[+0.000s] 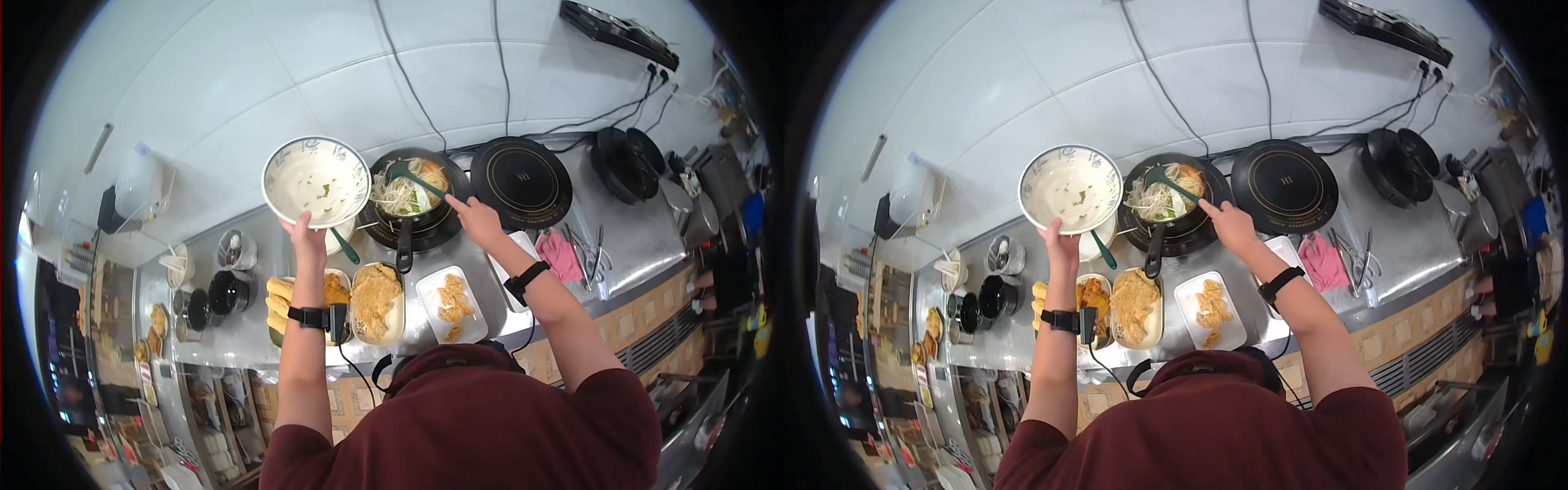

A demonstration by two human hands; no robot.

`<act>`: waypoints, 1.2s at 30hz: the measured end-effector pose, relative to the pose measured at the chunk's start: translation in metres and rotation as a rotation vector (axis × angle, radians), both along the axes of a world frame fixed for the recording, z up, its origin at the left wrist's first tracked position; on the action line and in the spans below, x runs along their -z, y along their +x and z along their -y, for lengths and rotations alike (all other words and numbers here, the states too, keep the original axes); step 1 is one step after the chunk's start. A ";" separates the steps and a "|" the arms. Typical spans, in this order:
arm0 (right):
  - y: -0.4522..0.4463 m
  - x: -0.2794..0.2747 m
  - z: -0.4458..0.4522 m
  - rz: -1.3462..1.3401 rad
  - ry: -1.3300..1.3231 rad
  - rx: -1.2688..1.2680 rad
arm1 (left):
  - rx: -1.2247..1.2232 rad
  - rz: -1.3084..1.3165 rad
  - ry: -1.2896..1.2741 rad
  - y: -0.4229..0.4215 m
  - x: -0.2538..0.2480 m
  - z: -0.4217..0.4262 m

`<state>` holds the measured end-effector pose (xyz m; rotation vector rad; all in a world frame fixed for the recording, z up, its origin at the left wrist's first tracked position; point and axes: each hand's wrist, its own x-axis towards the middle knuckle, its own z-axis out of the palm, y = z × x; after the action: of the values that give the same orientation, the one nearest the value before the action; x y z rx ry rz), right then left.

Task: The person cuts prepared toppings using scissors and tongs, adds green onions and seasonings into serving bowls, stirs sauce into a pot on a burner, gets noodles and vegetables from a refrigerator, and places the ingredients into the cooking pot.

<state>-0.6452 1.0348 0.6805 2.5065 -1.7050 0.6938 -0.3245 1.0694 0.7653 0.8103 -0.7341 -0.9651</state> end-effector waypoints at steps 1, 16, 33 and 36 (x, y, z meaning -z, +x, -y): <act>0.002 -0.006 0.002 -0.011 -0.137 -0.034 | 0.024 0.036 0.012 0.006 0.001 0.003; 0.109 -0.053 0.116 -0.113 0.040 -0.233 | -0.184 0.936 -0.078 -0.040 -0.028 0.053; 0.261 0.005 0.094 -0.803 0.439 -0.634 | -0.368 -0.531 -0.001 0.098 0.091 -0.204; 0.269 0.012 0.101 -0.827 0.509 -0.613 | -0.462 -0.530 0.059 0.101 0.098 -0.251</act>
<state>-0.3759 0.9335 0.6689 2.9703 -0.8781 -0.8176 -0.2234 1.3201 0.6671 0.6895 -0.0510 -0.7324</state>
